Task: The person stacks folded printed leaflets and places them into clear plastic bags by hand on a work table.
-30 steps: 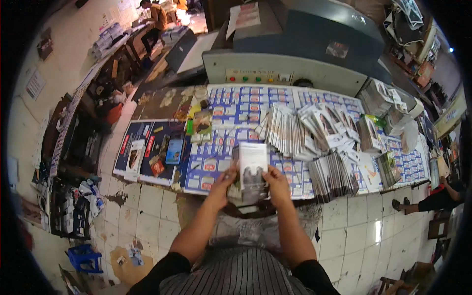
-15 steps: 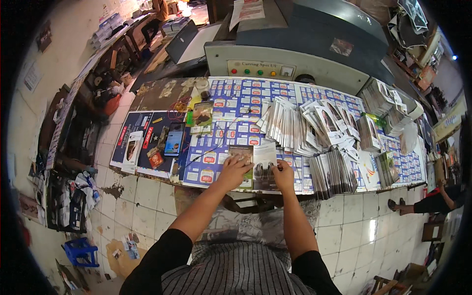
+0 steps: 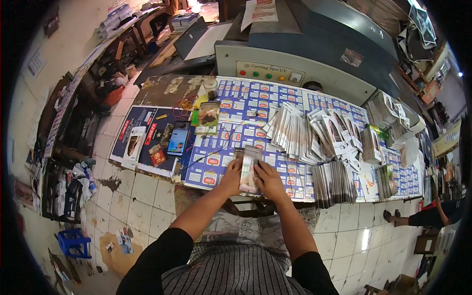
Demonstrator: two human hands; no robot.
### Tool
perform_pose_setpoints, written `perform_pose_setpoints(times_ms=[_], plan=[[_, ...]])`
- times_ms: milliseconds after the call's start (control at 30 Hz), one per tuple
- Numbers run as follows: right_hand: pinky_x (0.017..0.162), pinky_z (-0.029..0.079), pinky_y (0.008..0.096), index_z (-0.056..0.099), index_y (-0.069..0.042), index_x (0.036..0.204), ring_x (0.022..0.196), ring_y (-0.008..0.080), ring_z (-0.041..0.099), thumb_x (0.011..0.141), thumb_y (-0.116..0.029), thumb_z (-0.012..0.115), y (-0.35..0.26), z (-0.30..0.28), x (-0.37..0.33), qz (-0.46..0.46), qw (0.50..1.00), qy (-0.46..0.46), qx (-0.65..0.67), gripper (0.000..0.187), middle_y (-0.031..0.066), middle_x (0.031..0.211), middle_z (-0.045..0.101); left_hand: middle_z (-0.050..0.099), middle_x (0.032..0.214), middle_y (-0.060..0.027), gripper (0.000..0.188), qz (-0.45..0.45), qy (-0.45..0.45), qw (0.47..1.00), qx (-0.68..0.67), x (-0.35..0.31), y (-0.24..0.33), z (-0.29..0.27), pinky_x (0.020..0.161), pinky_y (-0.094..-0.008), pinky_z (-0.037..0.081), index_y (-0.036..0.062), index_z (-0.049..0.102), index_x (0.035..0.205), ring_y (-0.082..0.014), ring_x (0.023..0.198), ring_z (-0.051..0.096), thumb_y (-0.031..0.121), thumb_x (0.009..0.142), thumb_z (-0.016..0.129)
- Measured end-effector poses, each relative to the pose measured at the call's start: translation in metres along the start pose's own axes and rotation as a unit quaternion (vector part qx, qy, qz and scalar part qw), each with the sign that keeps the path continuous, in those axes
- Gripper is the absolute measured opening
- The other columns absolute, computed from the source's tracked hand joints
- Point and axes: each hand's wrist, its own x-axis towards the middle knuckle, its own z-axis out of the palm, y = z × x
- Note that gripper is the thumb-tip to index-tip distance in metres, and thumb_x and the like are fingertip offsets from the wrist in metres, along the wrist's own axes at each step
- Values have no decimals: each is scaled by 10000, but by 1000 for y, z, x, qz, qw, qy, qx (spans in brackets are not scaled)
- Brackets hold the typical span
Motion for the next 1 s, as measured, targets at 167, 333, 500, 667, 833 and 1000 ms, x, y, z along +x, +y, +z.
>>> perform_pose_setpoints(times_ms=[167,333,500,667,833,1000], plan=[[1156,292,506,504,-100,1431,1397,382,396,997,-404,527,0,10,2,52,995,-81,-29,530,189,1524,403,382,1547,-185,601,27,70,973,-219,4,-29,-3,1174,-556,196,105,519,1413,-385,1451,304,272,862,695],[1165,267,520,460,-109,1468,1427,378,351,997,-398,519,1,14,0,33,993,-94,-63,556,196,1552,357,415,1558,-64,452,-82,61,995,-8,-35,-55,-33,1175,-532,204,140,592,1372,-334,1468,299,302,951,624],[1174,228,561,441,-101,1481,1471,383,276,988,-409,525,-7,14,8,15,988,-138,-61,588,197,1590,295,421,1557,-29,488,-66,37,996,-35,-43,-58,-28,1193,-514,181,192,552,1420,-289,1494,252,369,967,601],[1166,235,575,460,-114,1469,1469,378,277,952,-432,583,-13,19,12,7,988,-138,-74,620,184,1585,304,434,1548,-22,499,-63,69,994,-62,-42,-55,-27,1201,-515,175,209,558,1412,-284,1488,267,383,948,614],[1174,215,574,461,-124,1470,1482,379,240,933,-480,601,-15,20,21,26,991,-132,-20,659,181,1591,293,414,1558,-25,493,-56,79,995,-17,-43,-55,-24,1194,-515,186,184,574,1378,-294,1478,279,360,920,624],[1174,208,575,464,-119,1471,1472,386,256,938,-510,586,-10,15,20,27,992,-119,-25,672,196,1582,303,368,1584,-27,493,-40,71,995,57,-40,-49,-25,1185,-529,191,178,527,1413,-305,1479,269,374,961,556]])
